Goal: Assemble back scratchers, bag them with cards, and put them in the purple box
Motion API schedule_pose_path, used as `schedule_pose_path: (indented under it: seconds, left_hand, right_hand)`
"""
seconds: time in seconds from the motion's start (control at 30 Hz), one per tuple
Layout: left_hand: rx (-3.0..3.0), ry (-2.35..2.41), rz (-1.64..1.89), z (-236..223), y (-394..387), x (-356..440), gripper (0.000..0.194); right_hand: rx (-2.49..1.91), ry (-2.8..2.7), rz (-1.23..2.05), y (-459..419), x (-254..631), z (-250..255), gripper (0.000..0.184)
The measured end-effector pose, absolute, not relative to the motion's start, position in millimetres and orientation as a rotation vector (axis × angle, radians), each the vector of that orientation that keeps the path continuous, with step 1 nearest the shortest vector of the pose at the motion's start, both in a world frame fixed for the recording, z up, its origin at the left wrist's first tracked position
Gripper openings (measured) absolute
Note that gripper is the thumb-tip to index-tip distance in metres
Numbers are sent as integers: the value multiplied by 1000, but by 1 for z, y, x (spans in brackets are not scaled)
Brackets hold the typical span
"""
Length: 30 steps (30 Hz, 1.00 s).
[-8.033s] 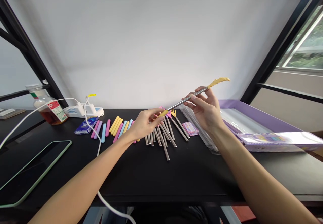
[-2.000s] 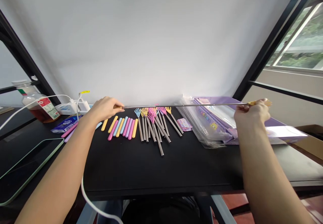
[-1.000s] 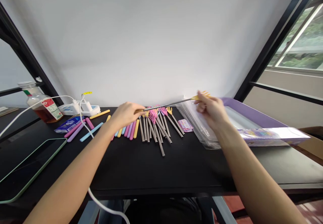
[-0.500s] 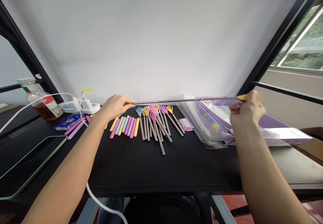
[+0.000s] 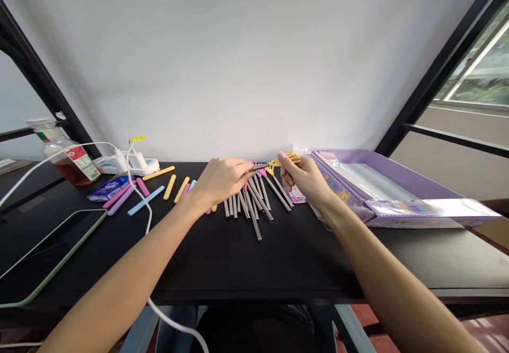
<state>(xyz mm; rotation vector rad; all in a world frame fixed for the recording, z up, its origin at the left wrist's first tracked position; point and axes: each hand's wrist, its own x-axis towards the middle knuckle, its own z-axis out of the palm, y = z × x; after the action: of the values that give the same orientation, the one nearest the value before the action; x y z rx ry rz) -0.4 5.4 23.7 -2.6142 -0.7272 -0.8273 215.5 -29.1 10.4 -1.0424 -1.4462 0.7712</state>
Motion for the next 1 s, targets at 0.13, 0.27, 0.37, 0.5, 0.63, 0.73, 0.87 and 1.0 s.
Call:
schedule_pose_path:
  seconds: [0.13,0.27,0.37,0.5,0.63,0.73,0.87,1.0]
  left_hand:
    - [-2717,-742,-964,27,3,-8,30]
    - [-2851,-806,-1013,27,3,-13,31]
    - [-2916,-848,-1048,22,3,-11,33]
    - [-2893,-918,-1014,14,2,-4,29]
    - [-2972,-965,-966,8,-2,3,24]
    - [-3097,-992,-997,5,-3,7,25]
    - [-3181,-1066,-963,4,-2,8,27]
    - [-3174,-1093,-907,4,-1,6,36]
  right_hand:
    - [-984,-1301,762,-28,223,15,56]
    - [-889,-1082,734,-25,230,16,52]
    - [-852,-1116,847,-26,228,15,42]
    - [-834,-1213,992,-31,218,15,42]
    - [-843,-1336,1029,-36,220,20,36]
    - [-1069,-1493,802,-40,240,27,33]
    - [-1723,-1473,-6,-38,275,25,16]
    - [-2199,-1580,-190,-29,291,8,38]
